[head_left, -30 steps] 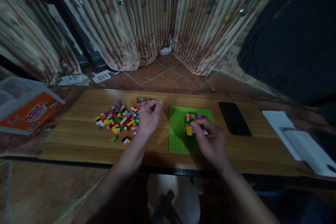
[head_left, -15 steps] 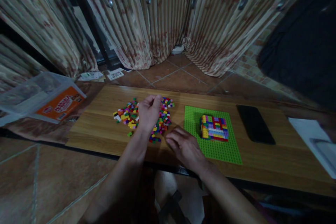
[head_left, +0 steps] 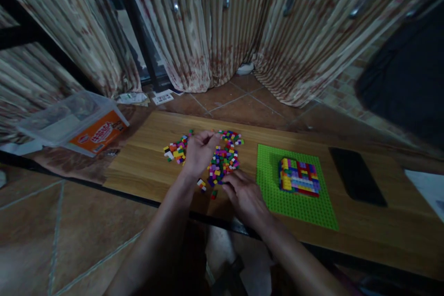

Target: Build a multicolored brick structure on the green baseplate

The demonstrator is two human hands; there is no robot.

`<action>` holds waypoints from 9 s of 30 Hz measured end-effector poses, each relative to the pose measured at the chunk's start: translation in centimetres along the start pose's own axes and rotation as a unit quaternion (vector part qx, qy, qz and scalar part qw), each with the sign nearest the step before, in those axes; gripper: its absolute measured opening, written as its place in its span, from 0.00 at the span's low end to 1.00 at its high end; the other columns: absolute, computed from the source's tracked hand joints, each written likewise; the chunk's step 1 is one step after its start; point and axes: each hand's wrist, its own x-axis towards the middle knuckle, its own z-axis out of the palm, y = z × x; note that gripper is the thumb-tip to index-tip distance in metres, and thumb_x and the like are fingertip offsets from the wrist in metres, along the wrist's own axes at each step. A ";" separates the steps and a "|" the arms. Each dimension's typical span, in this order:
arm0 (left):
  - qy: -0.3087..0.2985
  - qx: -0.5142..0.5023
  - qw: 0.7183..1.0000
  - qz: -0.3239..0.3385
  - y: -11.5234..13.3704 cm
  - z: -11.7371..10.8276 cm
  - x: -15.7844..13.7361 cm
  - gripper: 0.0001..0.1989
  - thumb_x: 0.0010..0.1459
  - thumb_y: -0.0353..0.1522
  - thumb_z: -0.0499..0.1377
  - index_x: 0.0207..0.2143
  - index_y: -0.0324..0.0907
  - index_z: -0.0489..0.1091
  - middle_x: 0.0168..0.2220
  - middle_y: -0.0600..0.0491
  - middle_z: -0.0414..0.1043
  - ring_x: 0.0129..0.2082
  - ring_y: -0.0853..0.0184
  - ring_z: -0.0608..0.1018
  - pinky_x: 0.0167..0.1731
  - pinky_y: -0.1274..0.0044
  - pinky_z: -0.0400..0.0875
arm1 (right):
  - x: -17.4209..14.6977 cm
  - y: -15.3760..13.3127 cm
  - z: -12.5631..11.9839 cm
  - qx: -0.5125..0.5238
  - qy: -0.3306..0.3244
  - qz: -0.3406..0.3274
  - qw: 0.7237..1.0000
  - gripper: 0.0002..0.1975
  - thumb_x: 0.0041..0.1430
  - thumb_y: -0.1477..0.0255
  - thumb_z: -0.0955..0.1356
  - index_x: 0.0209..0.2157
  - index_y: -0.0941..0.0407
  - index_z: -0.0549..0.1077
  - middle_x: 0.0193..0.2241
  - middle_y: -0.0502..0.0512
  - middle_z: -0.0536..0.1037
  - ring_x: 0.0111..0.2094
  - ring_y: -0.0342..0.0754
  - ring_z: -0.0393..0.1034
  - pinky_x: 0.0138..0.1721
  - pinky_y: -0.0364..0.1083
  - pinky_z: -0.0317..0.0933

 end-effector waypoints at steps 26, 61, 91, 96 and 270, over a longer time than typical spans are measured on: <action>-0.236 0.149 0.954 0.107 0.1 7.5 -5.2 0.10 0.59 0.32 0.55 0.39 0.40 0.75 0.28 0.55 0.75 0.25 0.71 0.74 0.28 0.80 0.66 | -1.7 3.9 -6.1 0.104 0.243 0.151 0.953 0.10 0.61 0.73 0.64 0.40 0.55 0.77 0.37 0.56 0.79 0.39 0.49 0.74 0.43 0.50 0.67; -0.260 0.005 0.965 -0.028 -1.5 11.0 -4.6 0.07 0.56 0.34 0.57 0.34 0.40 0.72 0.27 0.54 0.75 0.25 0.70 0.75 0.25 0.79 0.67 | -4.4 8.2 -8.8 -0.021 0.231 0.202 0.952 0.05 0.53 0.68 0.70 0.31 0.49 0.81 0.48 0.57 0.73 0.53 0.57 0.61 0.55 0.59 0.57; -0.298 -0.106 0.944 -0.097 -0.3 12.4 -5.6 0.03 0.58 0.30 0.56 0.33 0.39 0.69 0.24 0.58 0.70 0.25 0.73 0.74 0.27 0.81 0.65 | -4.1 8.5 -9.0 0.023 0.287 0.250 0.925 0.09 0.51 0.67 0.69 0.35 0.53 0.78 0.48 0.61 0.72 0.51 0.58 0.66 0.53 0.60 0.58; -0.301 -0.091 0.945 -0.089 -0.5 12.3 -5.7 0.05 0.58 0.31 0.56 0.34 0.39 0.69 0.24 0.57 0.70 0.24 0.73 0.74 0.27 0.81 0.65 | -4.0 8.7 -8.7 0.027 0.291 0.254 0.922 0.09 0.51 0.68 0.69 0.35 0.53 0.78 0.48 0.61 0.72 0.51 0.58 0.66 0.53 0.60 0.59; -0.267 0.156 0.951 0.009 -0.1 13.0 -4.3 0.14 0.61 0.38 0.53 0.28 0.40 0.73 0.23 0.56 0.70 0.24 0.71 0.70 0.25 0.79 0.62 | -5.0 8.1 -11.3 0.074 0.263 0.214 0.938 0.11 0.62 0.68 0.62 0.41 0.56 0.74 0.35 0.56 0.77 0.35 0.49 0.73 0.39 0.49 0.66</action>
